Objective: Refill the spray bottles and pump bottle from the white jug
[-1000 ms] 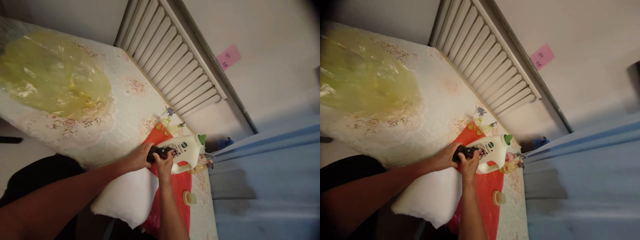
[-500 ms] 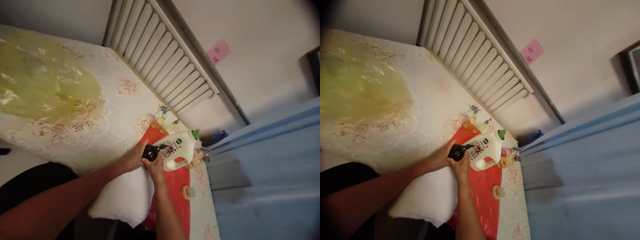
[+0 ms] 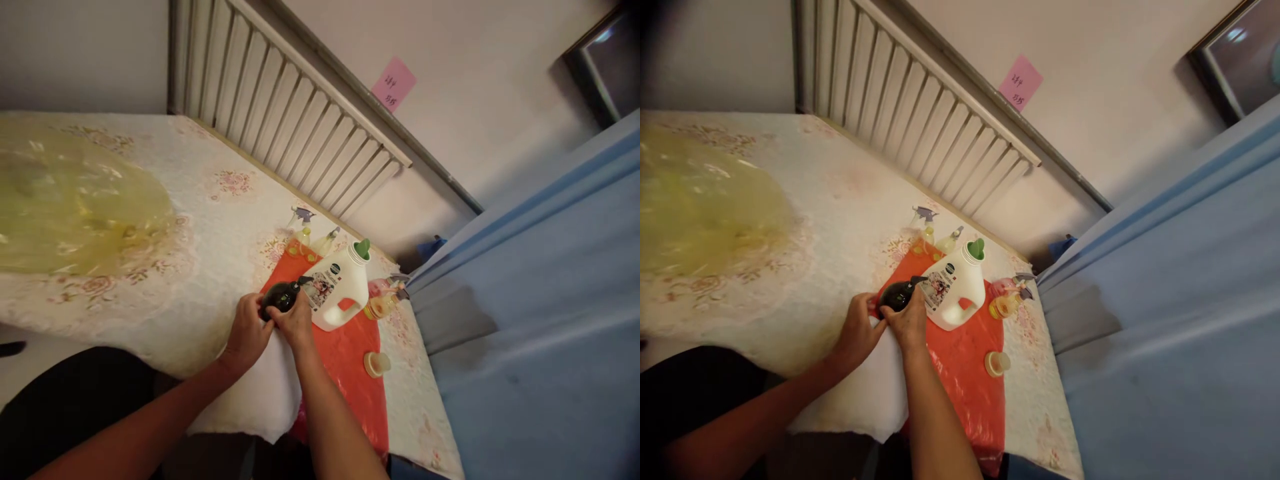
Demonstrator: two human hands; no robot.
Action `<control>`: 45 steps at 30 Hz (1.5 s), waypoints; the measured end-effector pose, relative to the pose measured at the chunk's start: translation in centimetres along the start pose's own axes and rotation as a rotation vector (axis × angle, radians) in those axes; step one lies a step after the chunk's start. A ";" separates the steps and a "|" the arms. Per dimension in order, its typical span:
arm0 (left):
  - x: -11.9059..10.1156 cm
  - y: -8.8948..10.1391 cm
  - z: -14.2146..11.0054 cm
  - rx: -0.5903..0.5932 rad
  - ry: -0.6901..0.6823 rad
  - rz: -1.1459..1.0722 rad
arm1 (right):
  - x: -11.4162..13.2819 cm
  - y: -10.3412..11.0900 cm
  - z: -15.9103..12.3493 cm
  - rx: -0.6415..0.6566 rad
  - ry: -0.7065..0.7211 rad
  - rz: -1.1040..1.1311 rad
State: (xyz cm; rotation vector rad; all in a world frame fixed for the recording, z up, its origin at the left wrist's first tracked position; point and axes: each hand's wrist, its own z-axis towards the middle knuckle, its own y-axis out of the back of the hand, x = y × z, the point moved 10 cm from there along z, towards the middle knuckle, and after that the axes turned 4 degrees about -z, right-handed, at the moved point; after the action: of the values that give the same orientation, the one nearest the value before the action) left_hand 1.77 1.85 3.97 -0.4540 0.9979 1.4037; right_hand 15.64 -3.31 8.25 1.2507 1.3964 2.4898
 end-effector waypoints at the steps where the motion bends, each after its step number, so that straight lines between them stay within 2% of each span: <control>1: -0.3 0.4 -0.7 -0.004 0.003 0.008 | -0.1 0.0 0.0 -0.007 0.003 -0.008; 2: -0.7 0.6 -1.4 0.010 -0.008 0.044 | -0.1 0.0 0.0 -0.015 0.008 -0.012; 3: -1.3 0.3 -2.1 0.075 -0.045 0.095 | -0.1 0.0 0.0 -0.024 0.017 -0.012; 7: -3.0 -2.1 -4.5 0.410 -0.174 0.390 | 0.0 0.0 0.0 -0.046 0.045 0.001; 9: -3.1 -2.6 -4.9 0.476 -0.179 0.499 | -0.1 -0.1 0.0 -0.049 0.051 0.002; 14: -3.3 -2.7 -4.8 0.495 -0.169 0.548 | -0.2 0.1 -0.2 -0.058 0.062 0.010; 18: -3.6 -2.5 -4.7 0.480 -0.167 0.558 | 0.8 0.7 -0.1 -0.060 0.044 0.026; 24: -3.6 -2.6 -4.8 0.474 -0.192 0.550 | 5.1 4.1 -0.3 -0.061 0.112 0.075; 28: -3.2 -2.9 -4.6 0.473 -0.215 0.566 | 5.4 7.3 -1.7 -0.028 0.124 0.128; 32: -3.3 -2.9 -4.2 0.468 -0.225 0.572 | 3.2 11.0 -3.8 -0.001 0.105 0.220; 35: -3.8 -2.9 -4.2 0.476 -0.254 0.574 | 0.3 14.4 -5.0 -0.003 0.045 0.252; 41: -3.9 -2.9 -4.2 0.461 -0.286 0.591 | -7.0 21.3 -5.4 -0.121 -0.077 0.143; 45: -3.5 -3.2 -4.2 0.477 -0.273 0.615 | -13.1 24.6 -4.7 -0.190 -0.190 0.070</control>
State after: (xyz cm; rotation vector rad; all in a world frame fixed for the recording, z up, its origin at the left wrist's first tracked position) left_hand 3.94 -4.10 3.59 0.4256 1.2517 1.6342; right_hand 29.81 -26.27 16.53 1.4710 1.0652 2.4026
